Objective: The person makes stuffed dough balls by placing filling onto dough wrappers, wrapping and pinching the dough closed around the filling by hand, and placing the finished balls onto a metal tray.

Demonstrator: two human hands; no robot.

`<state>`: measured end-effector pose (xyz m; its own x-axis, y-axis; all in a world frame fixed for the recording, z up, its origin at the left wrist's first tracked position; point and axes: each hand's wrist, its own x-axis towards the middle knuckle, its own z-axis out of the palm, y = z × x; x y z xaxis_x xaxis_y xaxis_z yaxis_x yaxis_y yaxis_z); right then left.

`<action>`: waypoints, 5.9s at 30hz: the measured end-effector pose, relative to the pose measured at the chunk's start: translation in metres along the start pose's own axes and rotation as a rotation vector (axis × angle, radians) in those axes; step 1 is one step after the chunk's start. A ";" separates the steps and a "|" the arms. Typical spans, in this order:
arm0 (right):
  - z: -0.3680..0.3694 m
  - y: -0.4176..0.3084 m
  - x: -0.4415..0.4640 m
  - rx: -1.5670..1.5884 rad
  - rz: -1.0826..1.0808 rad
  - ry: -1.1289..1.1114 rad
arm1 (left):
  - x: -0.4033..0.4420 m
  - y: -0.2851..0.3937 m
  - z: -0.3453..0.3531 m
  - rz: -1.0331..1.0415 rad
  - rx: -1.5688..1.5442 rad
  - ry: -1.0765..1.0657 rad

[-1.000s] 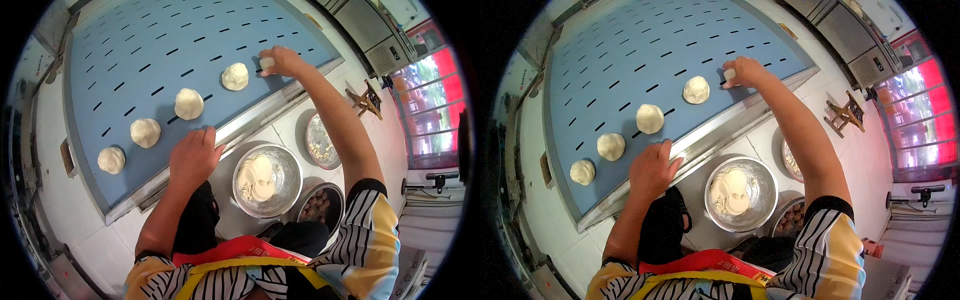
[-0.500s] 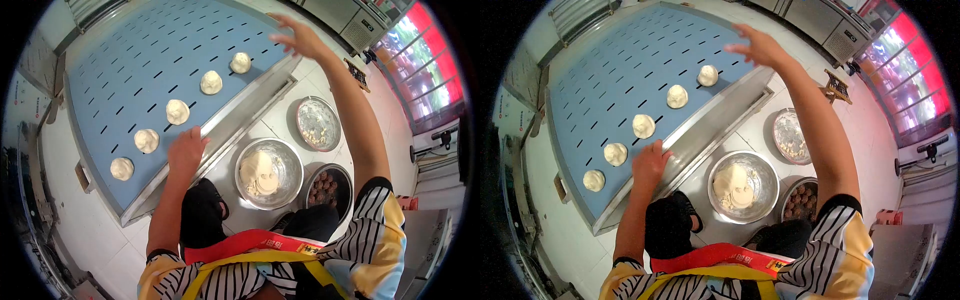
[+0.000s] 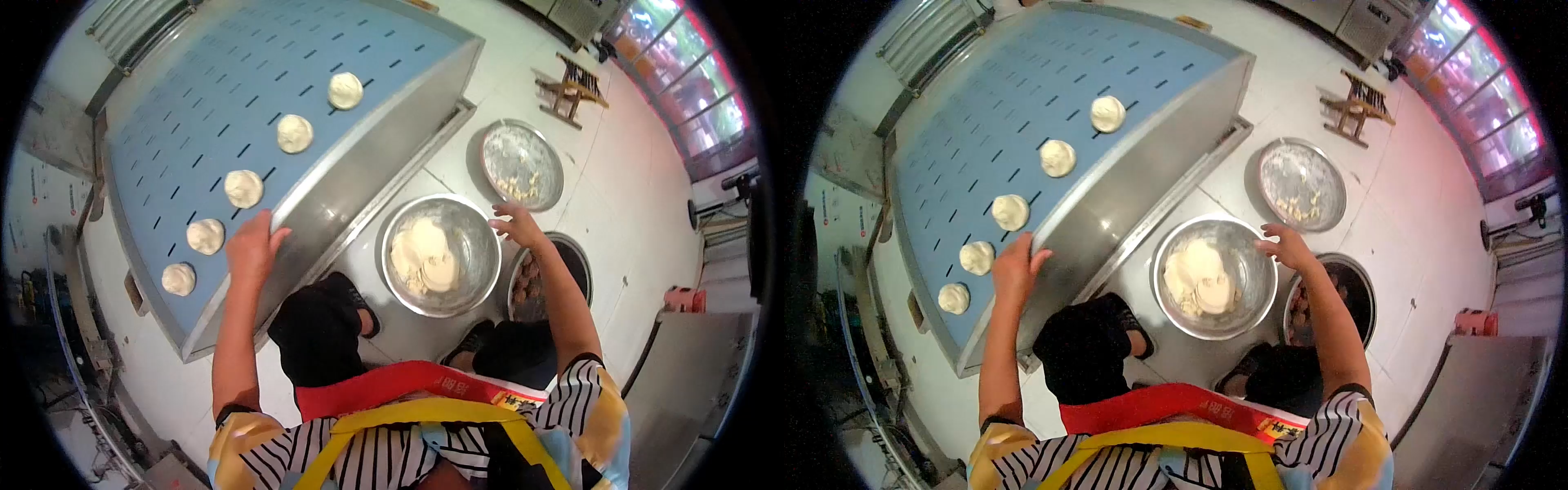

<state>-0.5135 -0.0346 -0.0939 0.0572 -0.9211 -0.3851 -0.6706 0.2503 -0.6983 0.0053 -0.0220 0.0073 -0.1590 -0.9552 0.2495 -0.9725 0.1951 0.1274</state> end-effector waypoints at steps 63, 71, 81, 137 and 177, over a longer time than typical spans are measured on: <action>0.068 -0.122 -0.139 0.724 -0.118 -0.298 | -0.053 0.189 0.033 0.136 -0.907 -0.112; 0.070 -0.143 -0.160 0.842 -0.237 -0.143 | -0.031 0.176 0.020 -0.149 -2.262 -0.562; 0.055 -0.075 -0.159 0.046 -0.404 0.340 | -0.060 0.259 0.086 -0.755 -2.141 -0.849; 0.088 -0.124 -0.158 0.756 -0.005 -0.082 | -0.107 0.184 0.028 -0.458 -2.359 -0.846; 0.125 -0.154 -0.171 0.460 -0.493 0.087 | -0.092 0.156 0.020 0.019 -1.275 -0.606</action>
<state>-0.3277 0.1216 0.0045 0.2025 -0.9759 0.0808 -0.1971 -0.1214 -0.9728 -0.1351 0.0920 -0.0145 -0.5352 -0.8325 -0.1430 -0.2017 -0.0384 0.9787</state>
